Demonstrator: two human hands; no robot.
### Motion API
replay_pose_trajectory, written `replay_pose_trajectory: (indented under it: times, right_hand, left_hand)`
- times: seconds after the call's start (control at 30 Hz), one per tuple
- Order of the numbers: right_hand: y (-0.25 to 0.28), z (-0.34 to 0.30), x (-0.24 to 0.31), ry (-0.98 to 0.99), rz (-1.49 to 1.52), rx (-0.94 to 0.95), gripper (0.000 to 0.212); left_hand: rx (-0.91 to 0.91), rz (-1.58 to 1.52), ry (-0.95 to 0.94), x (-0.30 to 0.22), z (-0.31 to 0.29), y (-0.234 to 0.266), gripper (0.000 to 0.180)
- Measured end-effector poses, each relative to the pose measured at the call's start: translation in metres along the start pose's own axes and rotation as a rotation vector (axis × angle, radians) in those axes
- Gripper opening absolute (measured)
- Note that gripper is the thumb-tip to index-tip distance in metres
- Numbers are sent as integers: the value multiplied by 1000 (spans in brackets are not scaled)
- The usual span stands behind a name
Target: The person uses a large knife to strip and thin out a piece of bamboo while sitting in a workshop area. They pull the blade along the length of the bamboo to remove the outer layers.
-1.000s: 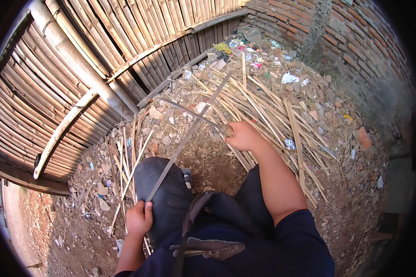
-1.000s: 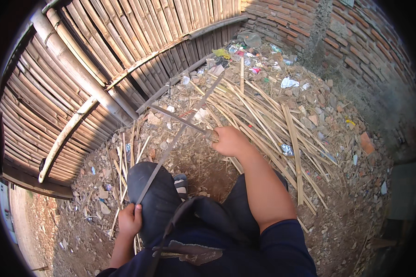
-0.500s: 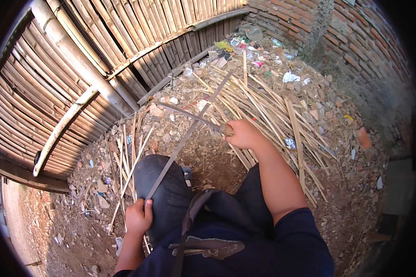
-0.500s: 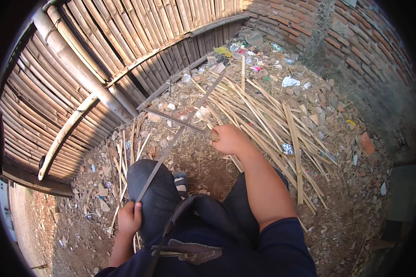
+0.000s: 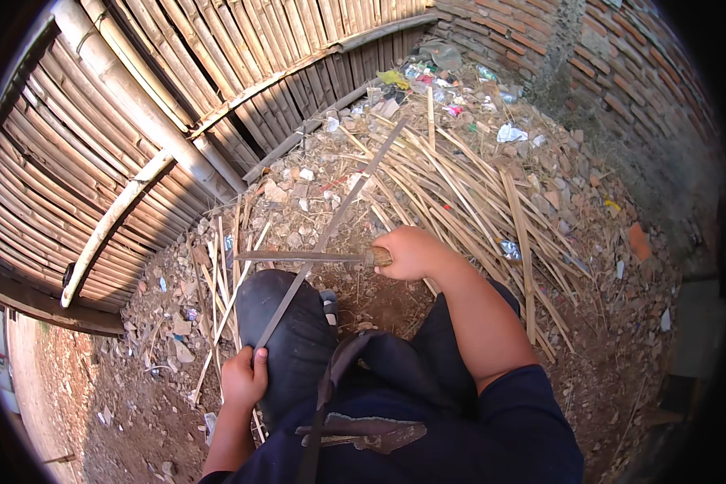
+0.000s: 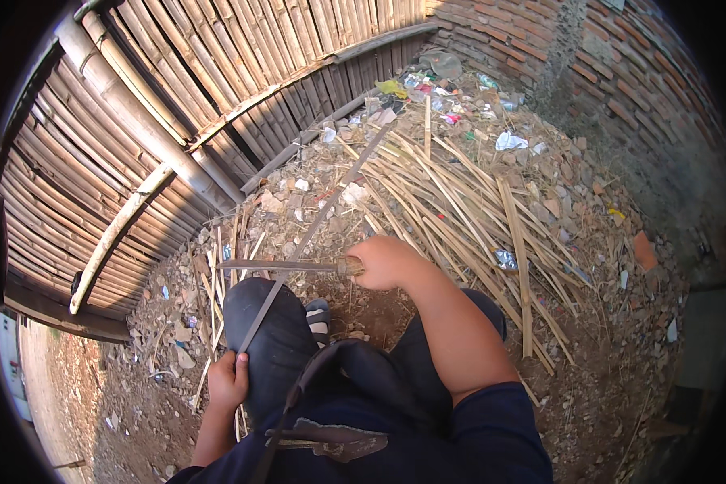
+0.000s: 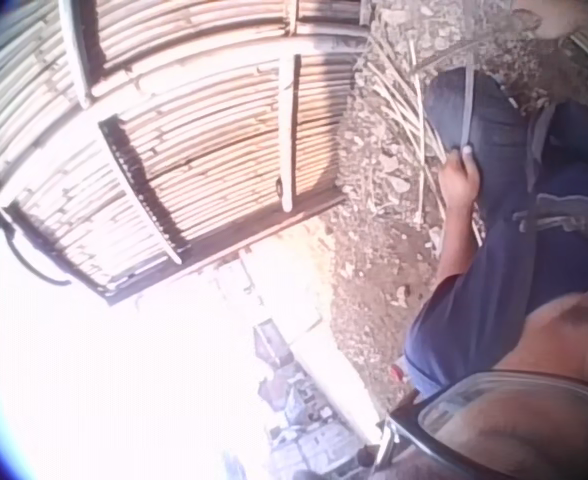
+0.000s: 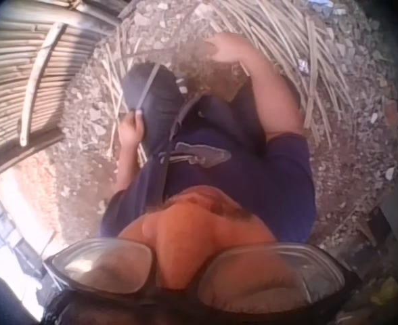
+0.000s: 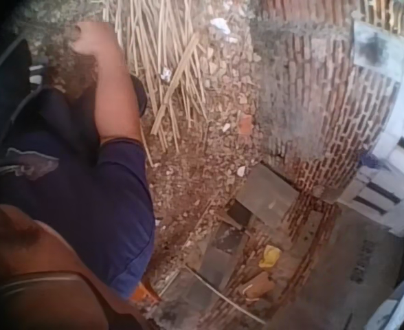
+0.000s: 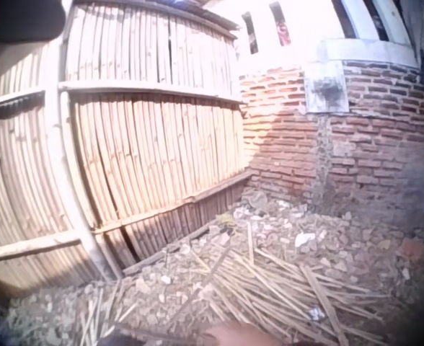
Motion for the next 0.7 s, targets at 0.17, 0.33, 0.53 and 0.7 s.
replay_pose_trajectory:
  times: [0.17,0.33,0.53,0.7]
  right_hand:
    - [8,0,-41,-173,85,-133,37]
    - [8,1,-40,-195,138,-150,38]
    - [-1,4,-13,-47,103,-43,40]
    - [-3,4,-15,-3,73,-30,39]
  left_hand:
    - [17,6,9,-5,2,3,49]
    - [34,10,24,-4,2,3,49]
    - [22,29,9,-2,2,2,48]
    - [2,37,-29,-1,2,1,47]
Point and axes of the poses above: each hand's wrist, its own z-axis towards the middle knuckle, its own y-axis out of the back of the hand, x = y × z, the point moved 1 cm from there along z, towards the middle knuckle, and after that the axes turned 1 degree about y, right-handed, at the moved point
